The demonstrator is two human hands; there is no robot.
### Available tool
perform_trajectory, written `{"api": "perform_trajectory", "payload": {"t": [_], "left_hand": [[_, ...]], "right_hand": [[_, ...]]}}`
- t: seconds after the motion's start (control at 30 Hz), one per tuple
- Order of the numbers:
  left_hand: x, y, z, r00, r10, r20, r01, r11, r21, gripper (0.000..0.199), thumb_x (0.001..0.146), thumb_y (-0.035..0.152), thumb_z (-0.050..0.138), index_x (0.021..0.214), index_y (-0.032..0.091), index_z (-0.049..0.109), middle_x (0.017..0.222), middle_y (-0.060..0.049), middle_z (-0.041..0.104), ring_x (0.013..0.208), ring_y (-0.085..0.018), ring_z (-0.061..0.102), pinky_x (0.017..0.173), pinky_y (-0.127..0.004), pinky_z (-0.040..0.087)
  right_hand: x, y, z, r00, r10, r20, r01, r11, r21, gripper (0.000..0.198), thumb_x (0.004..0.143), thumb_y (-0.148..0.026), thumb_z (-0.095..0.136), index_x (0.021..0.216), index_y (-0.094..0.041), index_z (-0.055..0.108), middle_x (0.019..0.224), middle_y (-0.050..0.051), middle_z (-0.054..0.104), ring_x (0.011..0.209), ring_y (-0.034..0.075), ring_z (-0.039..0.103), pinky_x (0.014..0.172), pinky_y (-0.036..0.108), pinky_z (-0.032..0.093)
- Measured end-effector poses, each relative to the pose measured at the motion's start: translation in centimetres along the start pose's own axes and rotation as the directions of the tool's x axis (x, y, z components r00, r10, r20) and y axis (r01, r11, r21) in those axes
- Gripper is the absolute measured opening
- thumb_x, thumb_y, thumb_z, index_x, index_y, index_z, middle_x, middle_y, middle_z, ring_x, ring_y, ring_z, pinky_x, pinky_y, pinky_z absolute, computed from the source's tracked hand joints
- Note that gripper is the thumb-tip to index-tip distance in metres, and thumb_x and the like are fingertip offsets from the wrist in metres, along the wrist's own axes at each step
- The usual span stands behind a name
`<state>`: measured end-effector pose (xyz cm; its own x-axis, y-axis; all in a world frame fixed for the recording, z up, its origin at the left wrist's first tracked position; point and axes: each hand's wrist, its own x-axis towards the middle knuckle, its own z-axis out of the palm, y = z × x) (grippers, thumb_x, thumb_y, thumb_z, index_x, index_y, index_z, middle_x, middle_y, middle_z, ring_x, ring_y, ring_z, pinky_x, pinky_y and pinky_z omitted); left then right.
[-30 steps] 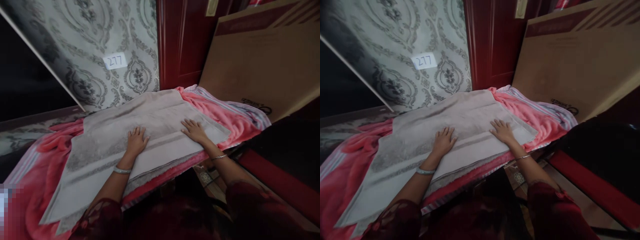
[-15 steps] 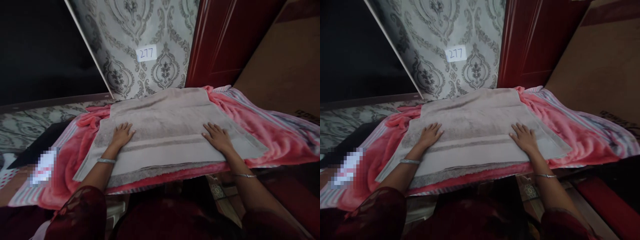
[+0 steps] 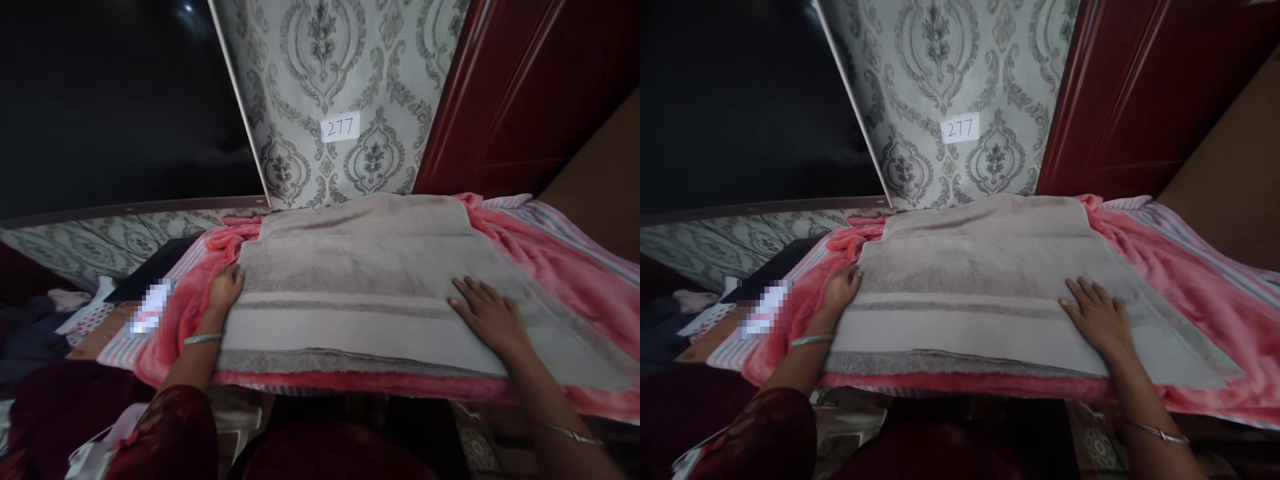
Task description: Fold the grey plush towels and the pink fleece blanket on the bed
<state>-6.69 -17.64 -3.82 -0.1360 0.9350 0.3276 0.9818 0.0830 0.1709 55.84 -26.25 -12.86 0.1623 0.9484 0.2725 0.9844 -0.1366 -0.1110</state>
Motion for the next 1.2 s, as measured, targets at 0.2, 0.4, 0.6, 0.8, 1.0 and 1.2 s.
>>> {"api": "perform_trajectory", "payload": {"t": [0.2,0.4,0.6,0.8,1.0,1.2], "left_hand": [[0.3,-0.9,0.0,0.984,-0.179,-0.015,0.177,0.979,-0.099,0.054,0.095,0.036,0.043,0.141,0.012,0.060,0.130,-0.015,0.071,0.117,-0.029,0.068,0.100,-0.038,0.053],[-0.1,-0.5,-0.6,0.961,-0.276,0.021,0.277,0.957,-0.082,0.052,0.097,0.032,0.044,0.143,0.013,0.060,0.129,-0.016,0.072,0.117,-0.031,0.069,0.098,-0.039,0.054],[-0.6,0.4,-0.9,0.934,-0.351,0.065,0.349,0.936,0.037,0.047,0.099,0.037,0.041,0.128,0.013,0.069,0.120,-0.019,0.075,0.114,-0.033,0.069,0.094,-0.041,0.054],[-0.5,0.6,-1.0,0.905,-0.417,0.082,0.411,0.908,0.077,0.044,0.098,0.040,0.045,0.121,0.010,0.068,0.114,-0.024,0.074,0.110,-0.037,0.070,0.088,-0.043,0.054],[-0.4,0.8,-1.2,0.904,-0.414,0.107,0.406,0.910,0.086,0.043,0.101,0.041,0.040,0.121,0.013,0.067,0.118,-0.022,0.074,0.112,-0.035,0.069,0.088,-0.041,0.053],[0.1,0.5,-1.7,0.904,-0.408,0.129,0.400,0.912,0.088,0.040,0.100,0.042,0.043,0.118,0.016,0.068,0.115,-0.018,0.075,0.109,-0.034,0.070,0.085,-0.040,0.053]], "right_hand": [[0.1,0.3,0.4,1.000,0.015,-0.002,-0.015,0.998,0.060,0.078,0.092,-0.068,0.022,0.152,-0.028,0.053,0.161,0.007,0.046,0.147,0.035,0.042,0.114,0.064,0.039],[0.2,0.7,1.4,0.998,0.010,-0.063,-0.002,0.993,0.120,0.081,0.089,-0.073,0.020,0.148,-0.030,0.056,0.158,0.008,0.049,0.145,0.038,0.043,0.112,0.068,0.039],[0.3,0.9,1.5,0.998,0.004,-0.059,0.003,0.993,0.117,0.077,0.089,-0.072,0.023,0.147,-0.032,0.056,0.156,0.009,0.052,0.144,0.039,0.044,0.109,0.068,0.041],[0.1,0.5,0.7,0.999,-0.020,-0.027,0.022,0.997,0.068,0.074,0.096,-0.065,0.024,0.150,-0.025,0.054,0.158,0.009,0.049,0.145,0.038,0.044,0.111,0.067,0.041],[0.1,0.3,0.7,0.999,-0.026,-0.043,0.029,0.998,0.051,0.071,0.097,-0.063,0.025,0.150,-0.026,0.055,0.158,0.009,0.049,0.144,0.038,0.045,0.111,0.067,0.042],[0.2,-0.1,0.5,1.000,0.000,-0.008,0.001,0.999,0.051,0.071,0.097,-0.063,0.025,0.152,-0.027,0.053,0.161,0.007,0.046,0.147,0.036,0.041,0.114,0.063,0.038]]}}
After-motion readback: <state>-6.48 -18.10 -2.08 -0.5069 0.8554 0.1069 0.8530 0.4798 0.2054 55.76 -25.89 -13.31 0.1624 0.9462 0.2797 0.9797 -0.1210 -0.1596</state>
